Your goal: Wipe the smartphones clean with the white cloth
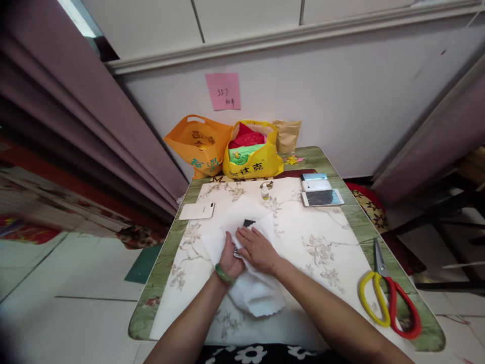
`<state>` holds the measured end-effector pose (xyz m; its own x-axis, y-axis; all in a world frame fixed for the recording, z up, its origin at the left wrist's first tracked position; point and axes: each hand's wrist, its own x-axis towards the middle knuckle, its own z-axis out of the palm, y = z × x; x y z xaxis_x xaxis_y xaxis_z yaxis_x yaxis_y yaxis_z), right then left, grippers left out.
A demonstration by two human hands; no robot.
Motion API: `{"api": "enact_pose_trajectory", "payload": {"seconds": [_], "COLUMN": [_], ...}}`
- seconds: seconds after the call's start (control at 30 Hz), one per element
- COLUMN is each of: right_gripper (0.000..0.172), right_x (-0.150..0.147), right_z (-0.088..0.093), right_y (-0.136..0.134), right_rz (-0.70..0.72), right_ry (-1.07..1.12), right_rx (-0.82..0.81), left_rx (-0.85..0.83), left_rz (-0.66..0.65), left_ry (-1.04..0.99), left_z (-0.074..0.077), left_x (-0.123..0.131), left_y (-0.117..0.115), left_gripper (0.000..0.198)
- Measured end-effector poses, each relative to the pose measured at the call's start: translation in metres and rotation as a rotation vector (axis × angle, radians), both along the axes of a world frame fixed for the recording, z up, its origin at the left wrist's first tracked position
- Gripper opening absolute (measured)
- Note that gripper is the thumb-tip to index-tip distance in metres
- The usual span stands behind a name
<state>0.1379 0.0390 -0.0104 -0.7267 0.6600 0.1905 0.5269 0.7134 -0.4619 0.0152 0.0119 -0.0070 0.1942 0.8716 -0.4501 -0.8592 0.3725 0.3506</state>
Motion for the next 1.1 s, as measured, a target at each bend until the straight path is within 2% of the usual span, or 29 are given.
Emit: {"api": "enact_pose_trajectory", "payload": {"seconds": [0.2,0.43,0.7,0.9,1.0,1.1], "right_gripper": [0.059,0.059,0.057,0.059,0.055,0.041], "right_x": [-0.002,-0.007,-0.001,0.018,0.028,0.037], "right_z": [-0.005,-0.011,-0.023,-0.026,-0.018,-0.007], "right_y": [0.019,0.044,0.057,0.045,0.029,0.014], "right_rz": [-0.059,-0.183,-0.469,-0.675,-0.674,-0.595], "right_ry": [-0.104,-0.132,-0.114,-0.080,-0.058,-0.055], "right_rx": [0.023,0.042,0.105,0.164,0.255,0.304], "left_rx": [0.053,0.022,0.069,0.077,0.078,0.095], "left_rz": [-0.004,-0.044,-0.013,0.001,-0.011,-0.028], "left_ry": [0.010,0.057,0.091,0.094,0.067,0.051], "left_z": [0.003,0.002,0.002,0.000,0.000,0.001], "left_x": [0.008,0.007,0.012,0.010,0.007,0.006], "left_y": [0.004,0.003,0.001,-0.003,-0.003,-0.003], "left_gripper": [0.058,0.052,0.053,0.057,0.061,0.062]}}
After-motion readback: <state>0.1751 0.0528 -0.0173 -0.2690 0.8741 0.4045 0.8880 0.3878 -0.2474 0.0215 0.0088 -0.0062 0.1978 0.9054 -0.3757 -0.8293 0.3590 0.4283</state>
